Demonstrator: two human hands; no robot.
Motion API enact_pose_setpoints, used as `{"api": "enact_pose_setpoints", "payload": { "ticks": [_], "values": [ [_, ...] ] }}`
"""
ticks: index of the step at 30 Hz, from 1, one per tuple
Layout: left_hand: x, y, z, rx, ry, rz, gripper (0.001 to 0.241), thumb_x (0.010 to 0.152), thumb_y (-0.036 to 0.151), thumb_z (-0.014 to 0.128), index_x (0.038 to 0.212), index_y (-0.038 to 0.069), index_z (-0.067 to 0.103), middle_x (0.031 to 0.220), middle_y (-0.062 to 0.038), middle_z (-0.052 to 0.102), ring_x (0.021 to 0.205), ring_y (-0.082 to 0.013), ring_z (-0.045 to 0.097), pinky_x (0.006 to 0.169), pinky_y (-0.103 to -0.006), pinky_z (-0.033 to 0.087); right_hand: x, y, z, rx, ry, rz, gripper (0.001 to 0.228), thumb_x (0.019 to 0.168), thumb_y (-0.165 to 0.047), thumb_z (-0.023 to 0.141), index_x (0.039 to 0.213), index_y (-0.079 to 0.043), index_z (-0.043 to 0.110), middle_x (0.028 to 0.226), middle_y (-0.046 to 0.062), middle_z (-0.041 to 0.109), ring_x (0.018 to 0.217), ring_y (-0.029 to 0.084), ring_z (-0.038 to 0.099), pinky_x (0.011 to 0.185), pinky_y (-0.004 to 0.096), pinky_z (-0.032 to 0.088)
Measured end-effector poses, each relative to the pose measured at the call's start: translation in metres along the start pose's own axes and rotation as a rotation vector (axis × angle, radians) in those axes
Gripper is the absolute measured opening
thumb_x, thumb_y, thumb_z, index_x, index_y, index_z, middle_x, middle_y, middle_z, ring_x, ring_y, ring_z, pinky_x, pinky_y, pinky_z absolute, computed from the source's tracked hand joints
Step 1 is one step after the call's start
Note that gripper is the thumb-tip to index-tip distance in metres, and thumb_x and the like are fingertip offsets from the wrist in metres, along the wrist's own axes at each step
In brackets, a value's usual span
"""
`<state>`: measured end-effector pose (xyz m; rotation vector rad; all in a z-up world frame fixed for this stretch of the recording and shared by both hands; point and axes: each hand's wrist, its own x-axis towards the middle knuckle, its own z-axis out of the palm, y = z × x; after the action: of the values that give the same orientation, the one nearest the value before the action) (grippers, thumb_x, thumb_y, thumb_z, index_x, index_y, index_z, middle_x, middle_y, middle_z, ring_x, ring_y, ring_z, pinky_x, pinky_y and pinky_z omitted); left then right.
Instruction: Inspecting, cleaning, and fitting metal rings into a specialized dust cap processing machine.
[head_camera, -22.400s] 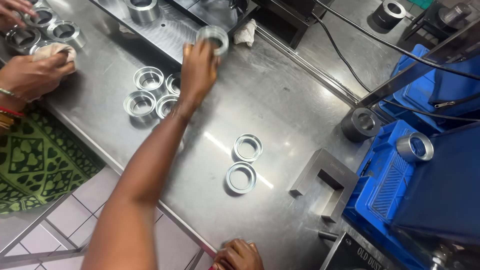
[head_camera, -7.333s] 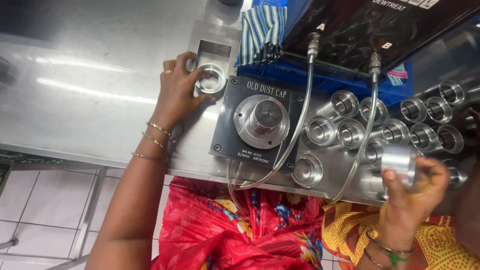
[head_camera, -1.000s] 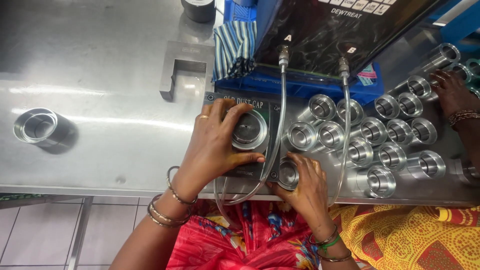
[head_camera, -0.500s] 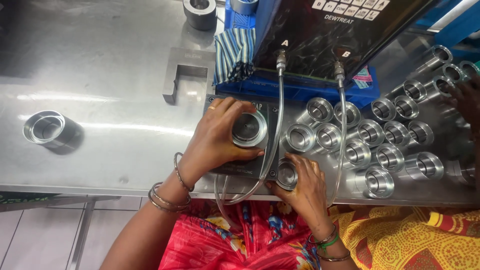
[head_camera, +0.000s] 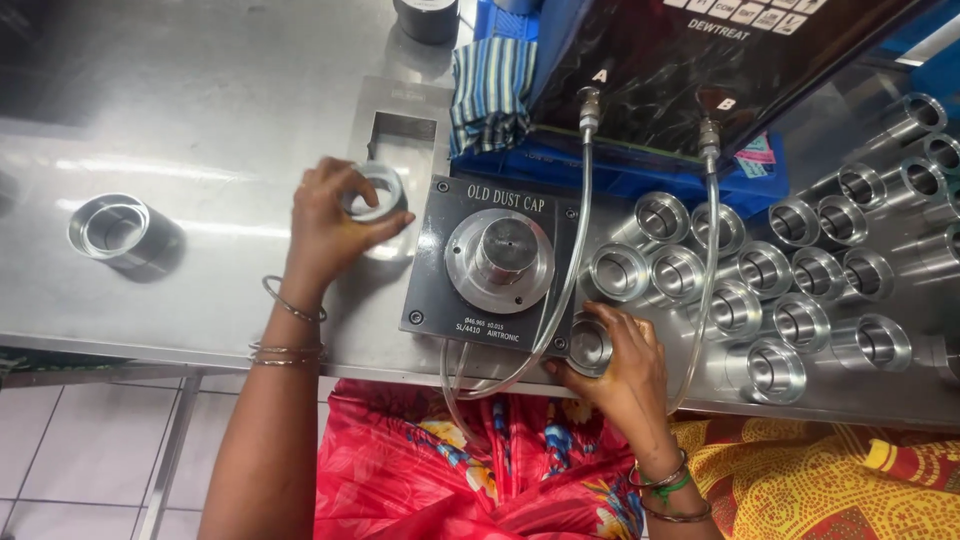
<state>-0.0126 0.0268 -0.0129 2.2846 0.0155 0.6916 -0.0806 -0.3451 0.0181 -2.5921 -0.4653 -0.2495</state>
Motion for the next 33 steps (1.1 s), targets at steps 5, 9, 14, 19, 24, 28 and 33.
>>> {"api": "enact_pose_setpoints", "payload": {
  "ticks": [5, 9, 14, 19, 24, 28, 33],
  "values": [
    [-0.016, 0.007, 0.014, 0.109, -0.097, 0.032, 0.035, 0.066, 0.036, 0.093, 0.081, 0.014, 0.071, 0.116, -0.008, 0.065, 0.111, -0.0301, 0.056, 0.102, -0.0475, 0.04, -0.005, 0.025, 0.001, 0.157, -0.045, 0.094, 0.08, 0.057, -0.029, 0.094, 0.129, -0.013, 0.063, 0.12, 0.007, 0.069, 0.11, 0.024, 0.066, 0.094, 0.039, 0.053],
    [-0.012, 0.009, 0.021, 0.234, -0.124, 0.11, 0.032, 0.063, 0.03, 0.092, 0.088, 0.017, 0.076, 0.143, -0.016, 0.05, 0.13, -0.0466, 0.036, 0.106, -0.0603, 0.027, -0.001, 0.012, -0.029, 0.842, -0.18, 0.458, 0.079, 0.06, -0.025, 0.09, 0.133, -0.015, 0.063, 0.125, 0.006, 0.069, 0.112, 0.019, 0.066, 0.092, 0.033, 0.056],
    [0.005, -0.003, 0.03, 0.274, -0.127, 0.172, 0.035, 0.065, 0.033, 0.093, 0.091, 0.017, 0.076, 0.149, -0.015, 0.045, 0.14, -0.0492, 0.025, 0.112, -0.0638, 0.025, 0.04, -0.055, -0.063, 0.72, -0.043, 0.121, 0.077, 0.064, -0.028, 0.091, 0.132, -0.014, 0.06, 0.124, 0.003, 0.07, 0.116, 0.017, 0.068, 0.098, 0.033, 0.059],
    [0.016, -0.003, 0.033, 0.191, -0.077, 0.225, 0.036, 0.069, 0.029, 0.094, 0.096, 0.014, 0.075, 0.148, -0.016, 0.046, 0.143, -0.0451, 0.03, 0.112, -0.0575, 0.034, 0.09, -0.093, -0.051, 0.273, 0.085, -0.275, 0.077, 0.062, -0.033, 0.094, 0.13, -0.012, 0.063, 0.121, 0.004, 0.07, 0.113, 0.022, 0.063, 0.1, 0.04, 0.051],
    [0.018, -0.002, 0.036, 0.15, 0.013, 0.148, 0.053, 0.064, 0.029, 0.097, 0.106, 0.011, 0.07, 0.141, -0.014, 0.05, 0.14, -0.038, 0.038, 0.11, -0.0516, 0.04, 0.105, -0.102, -0.039, 0.15, 0.1, -0.418, 0.073, 0.068, -0.043, 0.092, 0.128, -0.011, 0.065, 0.122, 0.005, 0.071, 0.119, 0.027, 0.061, 0.116, 0.047, 0.033],
    [0.018, -0.002, 0.037, 0.15, 0.001, 0.152, 0.052, 0.066, 0.029, 0.097, 0.107, 0.011, 0.07, 0.141, -0.014, 0.05, 0.14, -0.0375, 0.038, 0.108, -0.0516, 0.04, 0.104, -0.099, -0.031, 0.13, 0.055, -0.395, 0.071, 0.071, -0.046, 0.091, 0.127, -0.011, 0.066, 0.12, 0.005, 0.071, 0.118, 0.027, 0.061, 0.116, 0.048, 0.032],
    [0.018, -0.002, 0.037, 0.182, 0.017, 0.143, 0.049, 0.066, 0.031, 0.097, 0.103, 0.011, 0.071, 0.14, -0.012, 0.05, 0.14, -0.0367, 0.037, 0.106, -0.0502, 0.039, 0.095, -0.09, -0.014, -0.032, 0.063, -0.421, 0.084, 0.072, -0.061, 0.086, 0.134, -0.01, 0.061, 0.123, 0.008, 0.066, 0.118, 0.03, 0.06, 0.119, 0.057, 0.021]
  ]
}}
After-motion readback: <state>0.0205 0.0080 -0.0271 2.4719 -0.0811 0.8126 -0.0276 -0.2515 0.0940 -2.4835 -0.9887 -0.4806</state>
